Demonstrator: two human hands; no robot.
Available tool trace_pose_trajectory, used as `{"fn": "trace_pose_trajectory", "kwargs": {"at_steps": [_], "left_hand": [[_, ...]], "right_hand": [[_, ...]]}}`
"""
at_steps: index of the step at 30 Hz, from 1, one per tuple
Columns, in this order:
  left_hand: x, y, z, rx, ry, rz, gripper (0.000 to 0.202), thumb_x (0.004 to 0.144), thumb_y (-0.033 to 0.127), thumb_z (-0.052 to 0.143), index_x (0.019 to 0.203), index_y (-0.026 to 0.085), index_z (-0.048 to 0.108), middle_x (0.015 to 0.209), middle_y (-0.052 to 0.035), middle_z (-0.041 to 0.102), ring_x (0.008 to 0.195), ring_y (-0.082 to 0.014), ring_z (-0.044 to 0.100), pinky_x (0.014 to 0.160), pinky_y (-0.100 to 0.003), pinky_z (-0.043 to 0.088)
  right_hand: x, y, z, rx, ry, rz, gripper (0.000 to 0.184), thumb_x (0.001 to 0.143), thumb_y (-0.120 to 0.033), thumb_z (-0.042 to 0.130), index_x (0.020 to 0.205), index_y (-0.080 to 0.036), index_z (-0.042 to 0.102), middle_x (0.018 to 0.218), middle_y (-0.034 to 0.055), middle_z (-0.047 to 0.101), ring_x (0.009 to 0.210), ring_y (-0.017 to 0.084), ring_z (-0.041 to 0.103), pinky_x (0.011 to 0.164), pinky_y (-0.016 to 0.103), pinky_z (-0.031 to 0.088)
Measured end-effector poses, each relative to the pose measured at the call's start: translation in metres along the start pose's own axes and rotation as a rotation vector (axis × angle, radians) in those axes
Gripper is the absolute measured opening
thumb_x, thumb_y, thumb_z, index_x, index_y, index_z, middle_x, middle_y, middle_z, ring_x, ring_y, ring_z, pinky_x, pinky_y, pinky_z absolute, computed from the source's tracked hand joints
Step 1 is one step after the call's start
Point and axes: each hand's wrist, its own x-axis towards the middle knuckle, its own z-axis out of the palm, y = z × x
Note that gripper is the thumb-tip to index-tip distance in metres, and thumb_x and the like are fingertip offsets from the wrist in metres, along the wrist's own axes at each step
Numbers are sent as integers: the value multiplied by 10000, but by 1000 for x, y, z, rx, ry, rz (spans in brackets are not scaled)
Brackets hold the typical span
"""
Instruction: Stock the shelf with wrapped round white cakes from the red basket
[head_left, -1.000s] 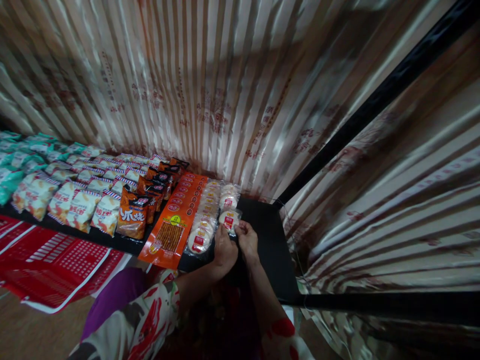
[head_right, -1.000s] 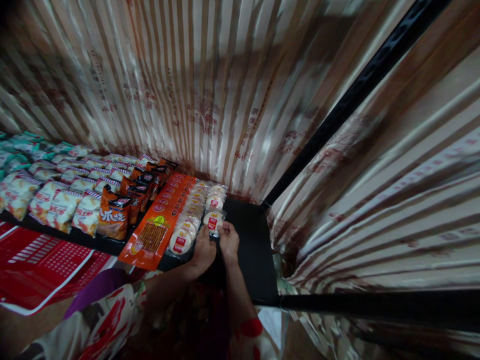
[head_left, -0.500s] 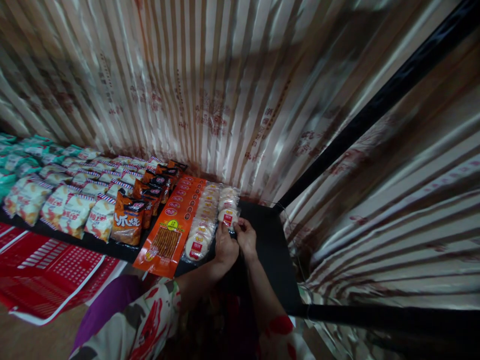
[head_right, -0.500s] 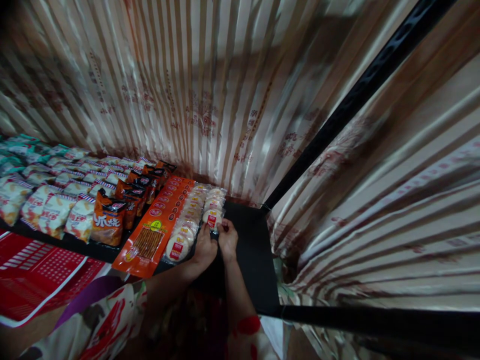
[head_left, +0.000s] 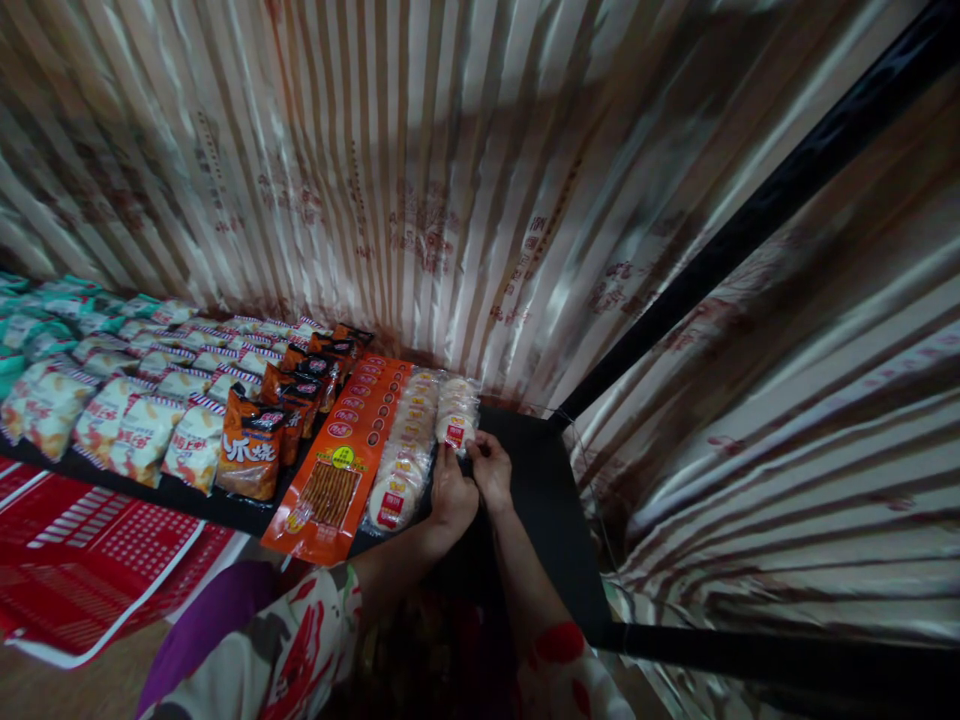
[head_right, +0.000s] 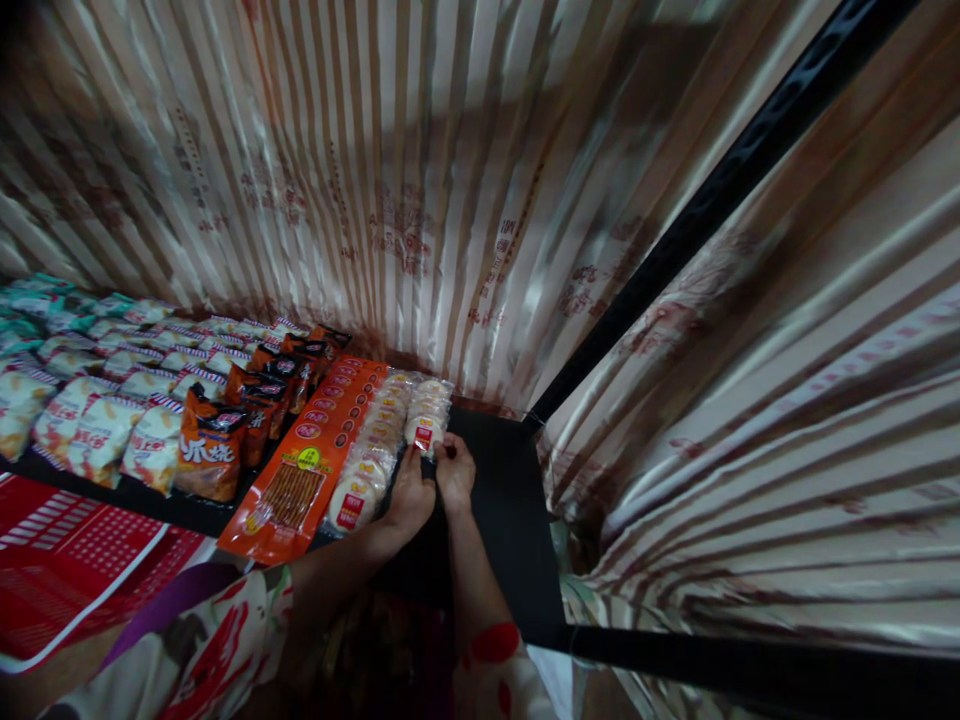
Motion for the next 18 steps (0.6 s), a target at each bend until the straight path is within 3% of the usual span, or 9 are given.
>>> {"fn": "trace_pose_trajectory", "kwargs": {"at_steps": [6,18], "left_hand": [[2,0,2,-21,13,-17,692,651,19,455,1338,53,376,1425,-168,360,1329,-252,320,1123,-345,249],[7,3,-3,15,-27,-9,651,669,-19,433,1318,2,394,1418,-198,356,1333,-236,313,1127,-319,234]], "right_hand": [[3,-2,0,-202,41,-39,230,656,-355,558,824,-239,667,791,-6,648,692,149,570,697,270,438],[4,0,5,-135,48,-35,257,669,-378,539,840,-224,653,783,0,652,692,155,571,695,269,434]]}}
